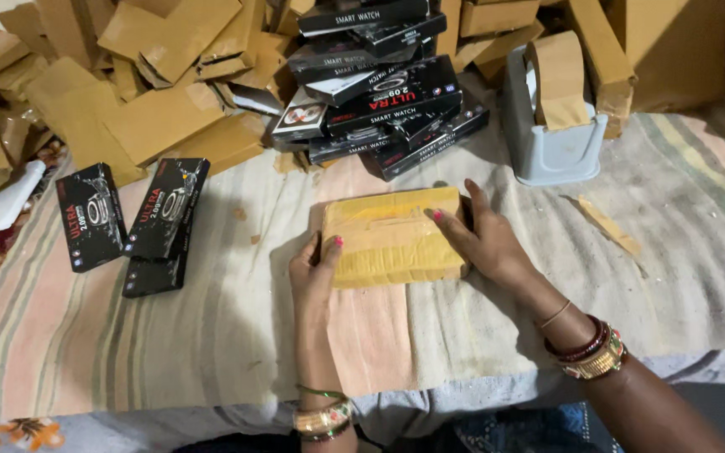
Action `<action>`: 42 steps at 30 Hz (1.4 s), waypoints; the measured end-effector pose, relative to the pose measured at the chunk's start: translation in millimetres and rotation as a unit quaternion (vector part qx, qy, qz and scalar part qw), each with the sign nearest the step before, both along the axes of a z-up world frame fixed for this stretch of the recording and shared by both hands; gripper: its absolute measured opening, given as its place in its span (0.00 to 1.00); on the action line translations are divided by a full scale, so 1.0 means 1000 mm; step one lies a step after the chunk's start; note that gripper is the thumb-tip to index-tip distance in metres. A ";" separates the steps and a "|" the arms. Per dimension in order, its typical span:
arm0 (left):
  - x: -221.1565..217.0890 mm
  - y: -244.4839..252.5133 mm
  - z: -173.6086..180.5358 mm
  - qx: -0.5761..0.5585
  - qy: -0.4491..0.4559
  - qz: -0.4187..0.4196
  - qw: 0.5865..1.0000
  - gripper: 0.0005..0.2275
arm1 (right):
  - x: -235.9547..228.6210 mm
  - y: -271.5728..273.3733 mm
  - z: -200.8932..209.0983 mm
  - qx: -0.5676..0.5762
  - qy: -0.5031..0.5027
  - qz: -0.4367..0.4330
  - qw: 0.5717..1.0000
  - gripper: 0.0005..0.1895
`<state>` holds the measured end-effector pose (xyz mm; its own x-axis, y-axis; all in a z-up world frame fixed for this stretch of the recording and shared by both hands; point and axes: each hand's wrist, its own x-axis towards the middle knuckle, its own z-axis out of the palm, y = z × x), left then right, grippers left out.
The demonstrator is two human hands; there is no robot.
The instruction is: The person packs smart watches into small cardboard boxes. She opens a watch box, places the watch and charger inside, inserts the box into a shipping box, folds the flaps, and seals it with packing tape. She repeats this process for multiple watches.
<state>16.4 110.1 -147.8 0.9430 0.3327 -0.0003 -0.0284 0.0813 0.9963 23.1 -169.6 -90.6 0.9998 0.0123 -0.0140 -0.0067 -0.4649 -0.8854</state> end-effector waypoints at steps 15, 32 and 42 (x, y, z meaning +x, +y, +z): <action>-0.030 -0.031 0.031 -0.205 -0.324 -0.122 0.916 0.20 | -0.024 -0.061 0.057 -0.048 -0.336 0.281 0.898 0.33; 0.014 -0.055 0.069 -0.016 -0.013 -0.157 0.987 0.31 | 0.027 0.003 0.032 -0.367 -0.290 0.115 0.876 0.33; 0.002 -0.053 0.056 0.203 -0.041 -0.080 0.975 0.34 | 0.009 0.061 0.021 -0.455 -0.241 0.153 0.843 0.32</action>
